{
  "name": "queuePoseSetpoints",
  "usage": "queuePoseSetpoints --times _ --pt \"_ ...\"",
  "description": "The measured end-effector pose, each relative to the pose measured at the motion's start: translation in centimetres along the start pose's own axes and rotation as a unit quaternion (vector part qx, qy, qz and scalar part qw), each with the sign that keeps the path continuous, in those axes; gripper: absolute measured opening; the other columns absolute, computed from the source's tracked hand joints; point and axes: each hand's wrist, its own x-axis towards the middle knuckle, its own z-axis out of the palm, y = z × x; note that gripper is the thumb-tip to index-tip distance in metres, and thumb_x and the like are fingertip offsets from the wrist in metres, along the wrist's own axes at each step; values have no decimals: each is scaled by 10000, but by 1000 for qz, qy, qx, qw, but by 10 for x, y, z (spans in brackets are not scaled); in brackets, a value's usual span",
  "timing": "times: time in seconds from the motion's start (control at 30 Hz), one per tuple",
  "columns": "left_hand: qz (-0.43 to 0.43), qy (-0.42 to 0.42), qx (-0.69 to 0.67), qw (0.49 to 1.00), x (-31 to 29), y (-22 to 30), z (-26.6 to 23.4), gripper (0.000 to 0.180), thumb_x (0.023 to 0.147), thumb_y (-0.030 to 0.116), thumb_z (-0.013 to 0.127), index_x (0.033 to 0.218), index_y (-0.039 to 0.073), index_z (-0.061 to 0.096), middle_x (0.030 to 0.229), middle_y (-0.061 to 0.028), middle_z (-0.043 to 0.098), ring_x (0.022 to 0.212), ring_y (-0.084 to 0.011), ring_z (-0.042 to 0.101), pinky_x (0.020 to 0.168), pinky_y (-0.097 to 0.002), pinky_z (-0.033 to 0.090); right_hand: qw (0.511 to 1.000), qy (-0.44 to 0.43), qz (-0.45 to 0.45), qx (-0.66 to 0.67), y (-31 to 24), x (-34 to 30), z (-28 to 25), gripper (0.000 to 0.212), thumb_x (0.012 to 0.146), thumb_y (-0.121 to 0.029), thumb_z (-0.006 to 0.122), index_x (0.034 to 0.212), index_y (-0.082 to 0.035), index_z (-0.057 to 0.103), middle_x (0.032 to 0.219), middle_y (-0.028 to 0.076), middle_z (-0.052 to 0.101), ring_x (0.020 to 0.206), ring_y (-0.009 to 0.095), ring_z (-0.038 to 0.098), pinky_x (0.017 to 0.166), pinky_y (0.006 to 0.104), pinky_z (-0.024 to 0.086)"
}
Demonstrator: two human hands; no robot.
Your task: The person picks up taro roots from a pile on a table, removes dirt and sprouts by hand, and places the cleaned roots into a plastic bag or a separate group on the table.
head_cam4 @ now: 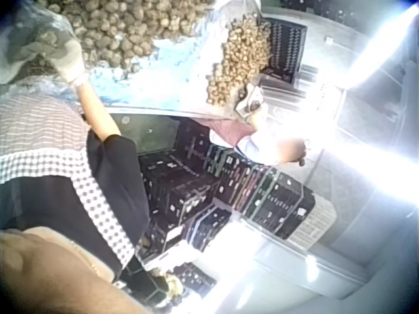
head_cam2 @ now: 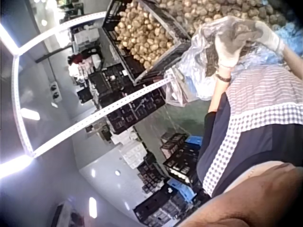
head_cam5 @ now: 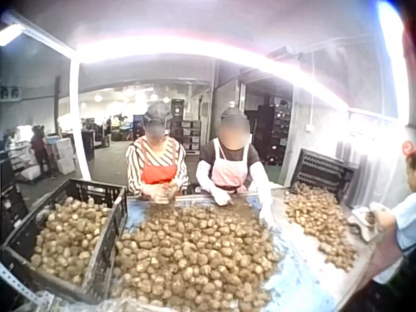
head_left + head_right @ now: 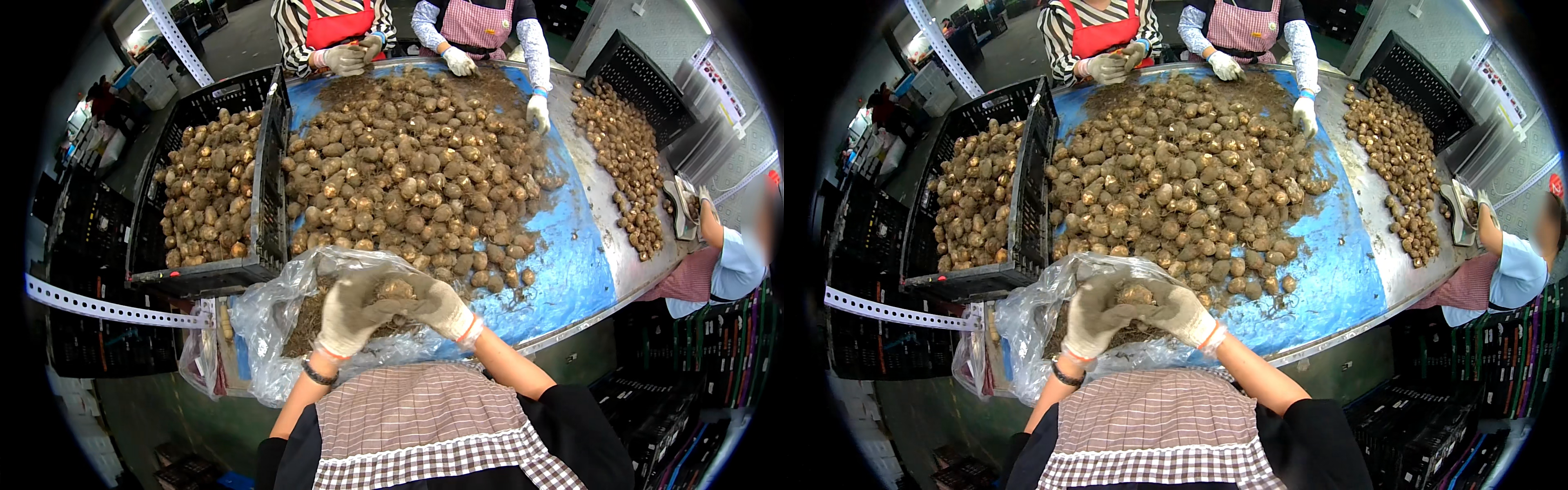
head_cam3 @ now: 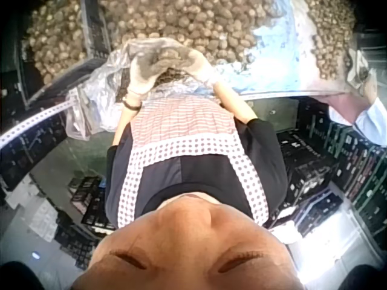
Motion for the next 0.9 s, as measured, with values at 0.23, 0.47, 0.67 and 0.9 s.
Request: queuePoseSetpoints --times 0.23,0.47,0.67,0.9 --pt "191 32 322 927 7 -15 -9 104 865 47 633 927 12 708 885 -57 710 747 -132 627 631 -294 497 993 -48 74 78 -8 -10 4 542 843 -15 663 1350 35 478 1196 99 625 1036 129 583 895 267 491" --pt "56 66 76 993 5 -19 -12 193 874 80 635 1033 -24 670 792 -52 672 709 -114 589 631 -267 480 986 -52 10 155 -4 -10 -4 472 888 -3 639 1334 30 489 1281 86 560 1068 109 565 888 248 492" --pt "24 -37 137 990 -6 -3 7 192 867 151 678 918 -30 719 912 -91 719 774 -172 660 715 -283 519 989 -6 -10 -150 15 -9 -2 319 839 -175 716 1098 -25 606 834 117 658 715 179 561 673 325 483" --pt "39 84 295 951 -22 -60 -31 83 829 12 674 912 13 676 897 -79 703 817 -172 660 743 -268 522 973 111 149 -137 0 -28 -74 146 885 -148 648 1017 -117 704 987 53 703 833 161 676 743 252 592"
